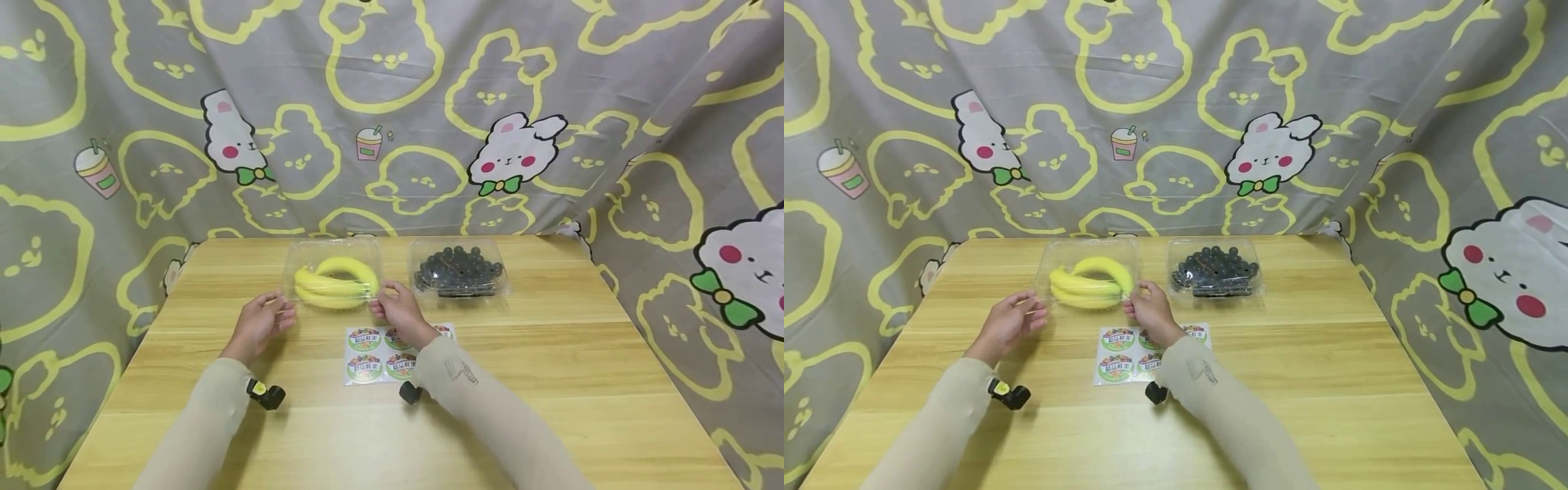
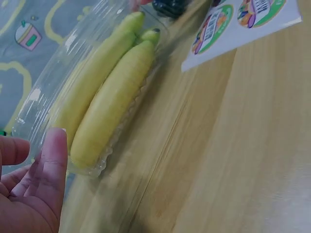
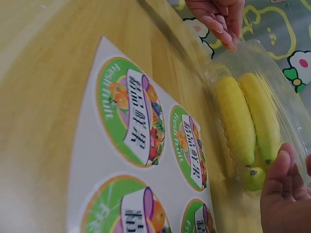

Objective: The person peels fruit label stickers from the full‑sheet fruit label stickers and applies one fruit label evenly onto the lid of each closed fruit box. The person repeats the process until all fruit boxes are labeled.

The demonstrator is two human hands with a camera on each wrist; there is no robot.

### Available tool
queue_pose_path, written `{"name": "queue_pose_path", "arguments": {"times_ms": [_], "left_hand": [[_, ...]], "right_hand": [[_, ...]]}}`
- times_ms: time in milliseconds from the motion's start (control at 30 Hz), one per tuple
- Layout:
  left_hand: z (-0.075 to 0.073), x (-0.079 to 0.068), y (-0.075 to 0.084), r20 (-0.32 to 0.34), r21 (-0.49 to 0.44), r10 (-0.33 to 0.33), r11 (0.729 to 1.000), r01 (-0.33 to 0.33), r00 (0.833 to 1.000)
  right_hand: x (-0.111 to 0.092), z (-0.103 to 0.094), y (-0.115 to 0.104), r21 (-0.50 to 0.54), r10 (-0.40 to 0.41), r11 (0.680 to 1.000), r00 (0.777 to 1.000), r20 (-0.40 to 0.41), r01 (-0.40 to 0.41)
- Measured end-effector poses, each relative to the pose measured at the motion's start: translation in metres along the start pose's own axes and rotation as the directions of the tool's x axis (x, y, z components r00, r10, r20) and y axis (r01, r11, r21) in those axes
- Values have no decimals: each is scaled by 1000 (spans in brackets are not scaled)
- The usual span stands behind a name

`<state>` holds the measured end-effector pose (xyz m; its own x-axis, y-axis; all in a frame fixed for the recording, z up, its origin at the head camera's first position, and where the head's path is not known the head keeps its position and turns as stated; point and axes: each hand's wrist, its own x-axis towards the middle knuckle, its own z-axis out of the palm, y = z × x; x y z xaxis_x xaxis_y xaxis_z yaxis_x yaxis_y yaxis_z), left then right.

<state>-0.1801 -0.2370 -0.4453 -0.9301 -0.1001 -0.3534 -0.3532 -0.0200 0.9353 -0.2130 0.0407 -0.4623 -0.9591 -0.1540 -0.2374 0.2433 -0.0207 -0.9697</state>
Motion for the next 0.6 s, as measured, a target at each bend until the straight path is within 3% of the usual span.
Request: {"name": "queue_pose_path", "arguments": {"times_ms": [600], "left_hand": [[9,-19,-8,14,56,41,998,-42,999]], "right_hand": [[-24,-16,2,-22,-32,999,999,37,33]]}}
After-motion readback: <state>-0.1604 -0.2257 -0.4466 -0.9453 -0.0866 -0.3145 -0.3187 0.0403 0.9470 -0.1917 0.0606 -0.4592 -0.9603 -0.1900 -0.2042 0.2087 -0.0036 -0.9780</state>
